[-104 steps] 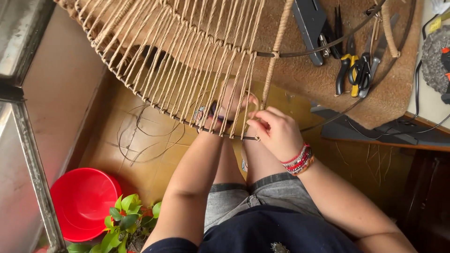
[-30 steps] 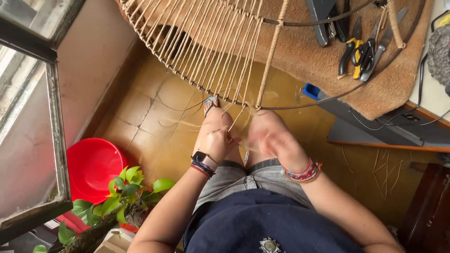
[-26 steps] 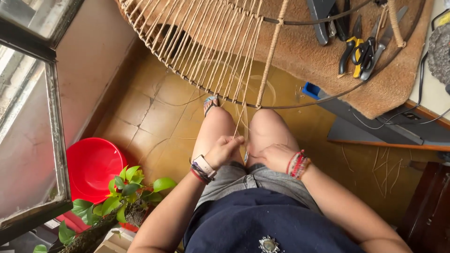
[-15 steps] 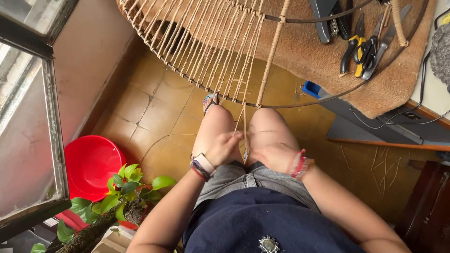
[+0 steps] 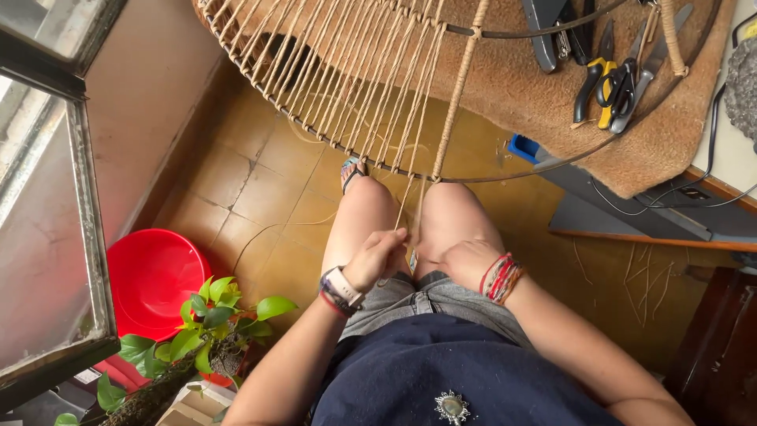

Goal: Weaving rattan strips onto a frame to construct a lampshade

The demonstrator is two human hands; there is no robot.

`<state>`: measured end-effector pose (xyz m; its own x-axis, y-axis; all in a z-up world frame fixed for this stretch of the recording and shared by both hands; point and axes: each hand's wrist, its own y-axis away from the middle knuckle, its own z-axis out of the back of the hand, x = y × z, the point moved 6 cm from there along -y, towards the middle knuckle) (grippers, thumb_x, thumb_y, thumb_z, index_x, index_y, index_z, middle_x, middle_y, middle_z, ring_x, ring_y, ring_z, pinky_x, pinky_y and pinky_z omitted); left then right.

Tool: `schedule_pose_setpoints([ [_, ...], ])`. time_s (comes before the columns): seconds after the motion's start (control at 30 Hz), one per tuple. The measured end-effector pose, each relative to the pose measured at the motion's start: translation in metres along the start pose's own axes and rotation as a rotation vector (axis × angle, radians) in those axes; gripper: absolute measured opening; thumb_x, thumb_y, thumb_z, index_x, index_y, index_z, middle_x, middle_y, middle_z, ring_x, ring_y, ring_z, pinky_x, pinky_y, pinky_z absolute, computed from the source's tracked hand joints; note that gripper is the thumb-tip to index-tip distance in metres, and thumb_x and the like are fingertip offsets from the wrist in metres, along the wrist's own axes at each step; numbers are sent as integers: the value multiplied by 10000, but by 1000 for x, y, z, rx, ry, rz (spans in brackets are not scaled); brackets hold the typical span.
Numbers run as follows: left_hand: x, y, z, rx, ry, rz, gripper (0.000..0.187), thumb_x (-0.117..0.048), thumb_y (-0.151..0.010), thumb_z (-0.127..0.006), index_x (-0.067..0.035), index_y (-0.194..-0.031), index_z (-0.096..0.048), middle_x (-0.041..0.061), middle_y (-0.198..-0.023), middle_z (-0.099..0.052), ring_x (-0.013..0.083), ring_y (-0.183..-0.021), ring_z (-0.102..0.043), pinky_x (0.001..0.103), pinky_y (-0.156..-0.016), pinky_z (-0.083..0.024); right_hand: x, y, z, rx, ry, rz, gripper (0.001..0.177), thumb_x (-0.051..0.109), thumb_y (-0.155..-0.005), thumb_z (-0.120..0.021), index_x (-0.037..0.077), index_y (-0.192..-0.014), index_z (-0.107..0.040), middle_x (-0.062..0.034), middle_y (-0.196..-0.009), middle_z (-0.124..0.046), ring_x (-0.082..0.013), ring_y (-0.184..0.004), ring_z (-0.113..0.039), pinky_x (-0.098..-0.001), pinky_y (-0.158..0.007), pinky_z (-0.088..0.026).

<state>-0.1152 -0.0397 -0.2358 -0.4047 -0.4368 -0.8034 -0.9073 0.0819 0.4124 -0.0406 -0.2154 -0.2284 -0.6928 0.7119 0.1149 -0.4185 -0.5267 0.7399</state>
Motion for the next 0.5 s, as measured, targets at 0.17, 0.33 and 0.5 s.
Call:
schedule_pose_setpoints([
  [0.17,-24,-2,15,-248,-747,-93,446,-487,-930,-685,-83,-742,-659,98,-568,-654,225,-551,-647,296,-502,-508,56,68,123,-365,-1248,633,558,320,-985,-532,47,-1466,-464,-207,-1299,-655,-343,-1223,-607,-464,-1067,-458],
  [0.33,-24,-17,15,-351,-1134,-291,345,-499,-948,-649,-176,-826,-640,97,-497,-614,303,-536,-704,363,-523,-560,46,54,108,-330,-1392,721,194,211,-992,-609,120,-1090,-748,-21,-1013,-703,-180,-1044,-668,-328,-939,-499],
  [0.5,24,-17,16,-166,-297,-31,505,-435,-1029,-608,-157,-607,-610,-9,-449,-518,99,-460,-479,209,-452,-394,35,29,87,-429,-529,293,164,175,-918,-630,149,-1020,-756,-75,-1052,-762,-307,-1066,-706,-415,-933,-532],
])
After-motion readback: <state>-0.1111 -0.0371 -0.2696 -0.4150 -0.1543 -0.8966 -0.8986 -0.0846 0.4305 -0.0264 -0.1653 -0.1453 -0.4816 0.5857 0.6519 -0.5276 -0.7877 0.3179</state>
